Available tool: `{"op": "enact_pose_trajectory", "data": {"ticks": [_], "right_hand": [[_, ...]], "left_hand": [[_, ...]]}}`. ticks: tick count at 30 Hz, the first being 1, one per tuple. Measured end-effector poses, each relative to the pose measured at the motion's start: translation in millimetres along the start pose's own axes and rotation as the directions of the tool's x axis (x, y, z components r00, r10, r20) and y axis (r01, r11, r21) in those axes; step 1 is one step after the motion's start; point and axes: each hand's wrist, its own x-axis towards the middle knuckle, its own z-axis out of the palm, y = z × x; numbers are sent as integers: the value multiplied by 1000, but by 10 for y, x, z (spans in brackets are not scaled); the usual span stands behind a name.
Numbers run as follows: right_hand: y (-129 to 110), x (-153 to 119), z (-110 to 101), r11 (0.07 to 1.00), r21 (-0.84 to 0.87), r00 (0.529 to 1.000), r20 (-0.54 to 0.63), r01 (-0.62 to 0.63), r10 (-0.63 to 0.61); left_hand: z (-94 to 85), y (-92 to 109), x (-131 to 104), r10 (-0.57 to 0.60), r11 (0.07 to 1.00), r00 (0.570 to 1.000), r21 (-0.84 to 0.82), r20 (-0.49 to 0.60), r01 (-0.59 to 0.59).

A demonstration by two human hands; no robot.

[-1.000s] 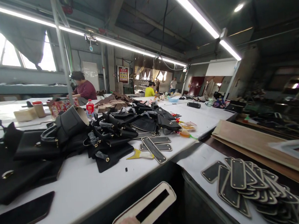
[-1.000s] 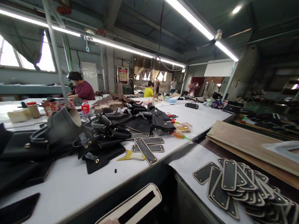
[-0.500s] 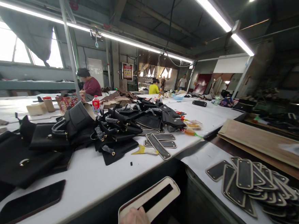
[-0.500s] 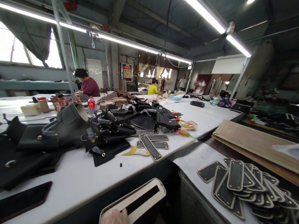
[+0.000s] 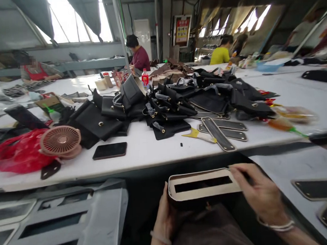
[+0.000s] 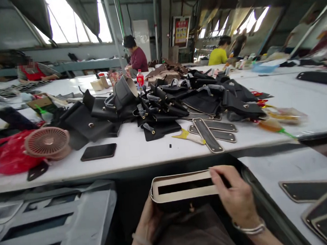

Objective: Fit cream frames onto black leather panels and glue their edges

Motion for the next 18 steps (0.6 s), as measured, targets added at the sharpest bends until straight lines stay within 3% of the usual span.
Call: {"op": "enact_pose_trajectory", "data": {"ticks": [1,2,4,7,9,11,13,15,16,18], "right_hand": [[193,76,-87,982,-35,981,-66,-185,183],[361,123,-150,945,-3,943,-56,-327,327],[593,131,-209,865,19,865,26,-501,500],[716,2,-173,820,10,800,230,-572,555],[735,-96,-122,812,2,761,350,-584,546],[755,-157,-97,818,-21,741,410,-575,531],[762,-173,-109,840,-71,744,429,-538,513],[727,-153,-145,861,-126,752,436,-493,494],[694,-136,-162,868,-144,754,440,-476,487],[622,-99,-175,878,-124,767,442,-462,466]], "left_hand": [[5,-2,-7,-7,1000,1000,-8,-3,7],[16,0,-24,-15,1000,1000,2,-20,15],[46,17,-90,-17,998,993,60,-114,24],[84,79,-248,49,976,958,217,-281,13],[117,152,-381,154,910,937,415,-312,-11],[182,252,-521,308,692,918,721,-252,-34],[288,376,-644,394,310,909,951,-132,4],[404,511,-718,393,-76,914,987,-99,139],[449,575,-728,394,-215,911,952,-121,220],[488,676,-688,333,-373,930,885,-152,279]]}}
